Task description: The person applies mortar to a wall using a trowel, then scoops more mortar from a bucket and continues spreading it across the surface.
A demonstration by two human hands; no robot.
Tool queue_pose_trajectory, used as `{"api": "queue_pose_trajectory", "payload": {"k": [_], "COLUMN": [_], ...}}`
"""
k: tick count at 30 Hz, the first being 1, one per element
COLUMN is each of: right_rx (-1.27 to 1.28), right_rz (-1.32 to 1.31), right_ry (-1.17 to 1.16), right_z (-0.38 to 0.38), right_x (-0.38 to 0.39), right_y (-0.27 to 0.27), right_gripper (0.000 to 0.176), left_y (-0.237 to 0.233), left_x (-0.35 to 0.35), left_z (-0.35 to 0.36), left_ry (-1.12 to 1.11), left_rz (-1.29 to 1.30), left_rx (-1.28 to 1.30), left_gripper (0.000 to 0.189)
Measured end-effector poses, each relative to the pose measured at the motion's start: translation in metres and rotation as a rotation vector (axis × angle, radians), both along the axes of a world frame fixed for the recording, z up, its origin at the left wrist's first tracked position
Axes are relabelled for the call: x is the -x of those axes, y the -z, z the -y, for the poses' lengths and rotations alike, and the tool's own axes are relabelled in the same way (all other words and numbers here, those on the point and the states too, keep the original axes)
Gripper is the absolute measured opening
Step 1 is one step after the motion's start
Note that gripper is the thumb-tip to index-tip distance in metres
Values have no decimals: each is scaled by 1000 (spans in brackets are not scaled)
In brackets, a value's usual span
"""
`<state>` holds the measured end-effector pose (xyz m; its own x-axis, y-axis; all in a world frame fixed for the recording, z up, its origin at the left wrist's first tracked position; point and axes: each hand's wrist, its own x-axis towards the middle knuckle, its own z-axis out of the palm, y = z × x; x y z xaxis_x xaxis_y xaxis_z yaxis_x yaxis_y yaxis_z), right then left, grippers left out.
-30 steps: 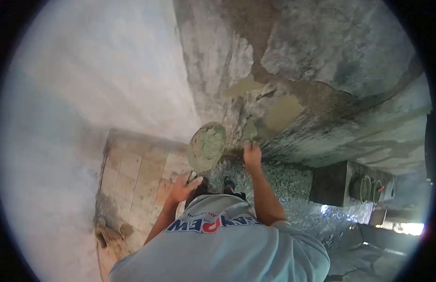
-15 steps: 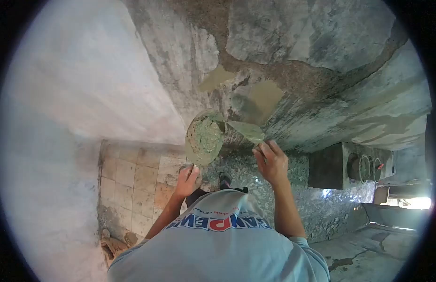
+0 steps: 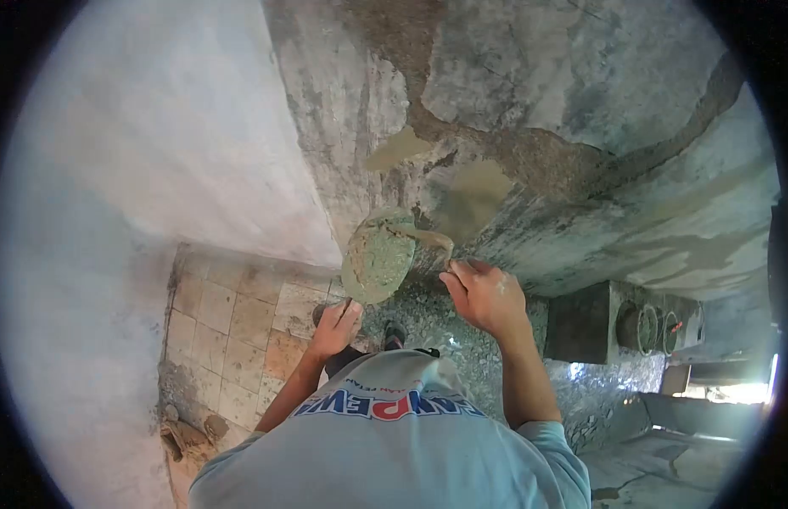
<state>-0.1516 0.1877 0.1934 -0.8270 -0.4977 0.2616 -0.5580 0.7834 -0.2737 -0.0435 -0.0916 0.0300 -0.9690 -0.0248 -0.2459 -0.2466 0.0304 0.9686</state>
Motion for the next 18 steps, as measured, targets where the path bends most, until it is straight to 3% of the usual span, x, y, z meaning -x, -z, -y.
{"api": "queue_pose_trajectory", "payload": {"k": [3, 6, 9, 15, 18], "right_rx": [70, -101, 89, -249, -18], "right_rz": [124, 97, 5, 112, -106], "right_ry": [-29, -51, -65, -92, -121], "right_z": [7, 15, 17, 21, 8], "right_x": [-4, 4, 4, 23, 23], "right_y": [-14, -1, -13, -7, -2], "right_gripper": [29, 27, 27, 26, 24], "left_y": [-5, -4, -5, 1, -1], "left_x": [-2, -7, -7, -7, -8], "left_z": [-3, -3, -3, -5, -6], "left_ry": [-47, -49, -43, -39, -79], "left_rz": [-119, -17, -109, 90, 53], "left_rx": [55, 8, 81, -125, -235], "left_gripper": [33, 33, 35, 37, 37]}}
